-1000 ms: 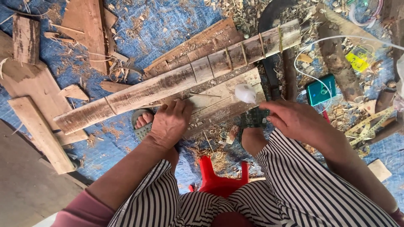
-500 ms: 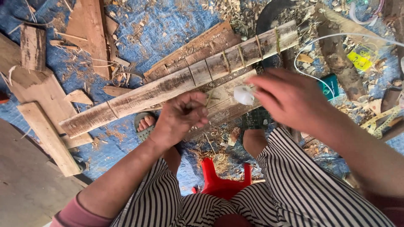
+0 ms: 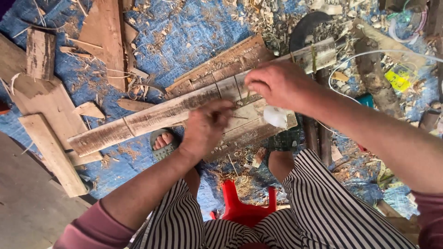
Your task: Applying glue to the fret slots of a wooden instrument neck and scraping the surface to ensure even distribution.
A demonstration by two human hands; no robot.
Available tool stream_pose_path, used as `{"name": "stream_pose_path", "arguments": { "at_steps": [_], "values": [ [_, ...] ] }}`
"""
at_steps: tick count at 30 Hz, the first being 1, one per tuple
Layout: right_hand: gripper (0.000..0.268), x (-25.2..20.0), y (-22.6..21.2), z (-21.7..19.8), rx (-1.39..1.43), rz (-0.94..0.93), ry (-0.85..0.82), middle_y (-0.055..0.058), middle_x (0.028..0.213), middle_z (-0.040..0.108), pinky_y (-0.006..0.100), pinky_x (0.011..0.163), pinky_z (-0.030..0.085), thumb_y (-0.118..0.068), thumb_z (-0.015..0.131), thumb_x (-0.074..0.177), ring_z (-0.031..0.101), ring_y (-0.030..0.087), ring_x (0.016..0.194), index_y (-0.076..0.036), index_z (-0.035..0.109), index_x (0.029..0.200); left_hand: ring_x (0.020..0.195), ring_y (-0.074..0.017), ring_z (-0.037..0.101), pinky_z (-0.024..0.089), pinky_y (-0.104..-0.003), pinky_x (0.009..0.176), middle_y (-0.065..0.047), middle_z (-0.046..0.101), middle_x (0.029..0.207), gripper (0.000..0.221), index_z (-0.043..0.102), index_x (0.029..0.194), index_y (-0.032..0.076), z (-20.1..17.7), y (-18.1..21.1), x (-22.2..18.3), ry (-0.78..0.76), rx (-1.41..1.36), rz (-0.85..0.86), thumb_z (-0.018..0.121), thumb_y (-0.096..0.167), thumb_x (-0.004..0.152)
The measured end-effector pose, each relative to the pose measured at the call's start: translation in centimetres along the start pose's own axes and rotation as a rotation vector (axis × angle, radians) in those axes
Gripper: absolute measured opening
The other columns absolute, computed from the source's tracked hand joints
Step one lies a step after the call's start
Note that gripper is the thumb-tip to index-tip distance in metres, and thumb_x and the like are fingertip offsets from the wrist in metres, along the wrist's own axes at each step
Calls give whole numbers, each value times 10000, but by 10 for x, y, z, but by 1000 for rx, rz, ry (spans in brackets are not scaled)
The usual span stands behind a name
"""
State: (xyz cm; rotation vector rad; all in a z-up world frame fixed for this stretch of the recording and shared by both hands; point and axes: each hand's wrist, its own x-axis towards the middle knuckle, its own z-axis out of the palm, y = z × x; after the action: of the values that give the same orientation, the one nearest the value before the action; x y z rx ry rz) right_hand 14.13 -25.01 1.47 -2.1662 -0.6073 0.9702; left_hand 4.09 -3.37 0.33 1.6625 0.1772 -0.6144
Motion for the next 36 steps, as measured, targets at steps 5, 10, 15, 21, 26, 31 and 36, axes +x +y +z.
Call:
{"name": "stream_pose_path", "arguments": {
  "at_steps": [5, 10, 15, 21, 26, 31, 36],
  "values": [
    [125, 33, 13, 14, -296, -15, -82, 94, 940, 702, 429, 758, 583, -161, 639, 1019, 697, 290, 887, -100, 730, 1078, 1002, -278, 699, 547, -391, 842, -64, 724, 991, 196, 792, 1098, 194, -18, -43, 22, 221, 757, 596, 691, 144, 938],
    [162, 42, 16, 26, -272, 58, -140, 98, 926, 688, 423, 843, 552, -142, 587, 1048, 681, 276, 922, -93, 725, 1117, 1047, -252, 621, 457, -347, 827, -55, 637, 1062, 189, 758, 1137, 183, -17, -46, 29, 208, 953, 782, 622, 165, 1007],
    [211, 46, 0, 18, -447, 31, -136, 116, 937, 688, 466, 930, 531, -74, 612, 1024, 698, 290, 946, -112, 691, 1216, 1156, -323, 597, 443, -396, 875, -120, 621, 1112, 208, 728, 1178, 165, -15, -35, 32, 154, 1068, 841, 583, 139, 1030],
    [115, 29, 19, 16, -503, -134, 64, 73, 859, 651, 374, 871, 532, -106, 633, 1039, 667, 233, 867, -128, 693, 1133, 1184, -283, 574, 420, -394, 880, -103, 599, 1152, 227, 672, 1226, 142, -12, -36, 32, 119, 1197, 818, 558, 174, 1032],
    [726, 7, 11, 16, -964, -204, 169, 111, 1396, 565, 440, 1042, 390, -474, 788, 757, 480, 297, 1331, -213, 605, 1409, 1280, -299, 505, 392, -398, 971, -69, 567, 1308, 584, 630, 1433, 200, -12, -31, 28, 43, 1455, 701, 749, 151, 864],
    [869, 9, 35, 49, -1015, -134, 110, 140, 1661, 357, 499, 1212, 237, -675, 598, 823, 304, 343, 1527, -230, 469, 1557, 1208, -310, 511, 407, -455, 949, -81, 546, 1254, 483, 653, 1362, 180, -11, -27, 31, 11, 1397, 661, 728, 149, 886],
    [860, 13, 36, 53, -1035, -92, 55, 132, 1689, 298, 496, 1207, 232, -712, 509, 865, 289, 346, 1532, -216, 434, 1564, 1163, -300, 514, 401, -456, 930, -66, 537, 1203, 400, 687, 1297, 163, -7, -30, 33, 54, 1375, 661, 720, 162, 898]
  ]
}}
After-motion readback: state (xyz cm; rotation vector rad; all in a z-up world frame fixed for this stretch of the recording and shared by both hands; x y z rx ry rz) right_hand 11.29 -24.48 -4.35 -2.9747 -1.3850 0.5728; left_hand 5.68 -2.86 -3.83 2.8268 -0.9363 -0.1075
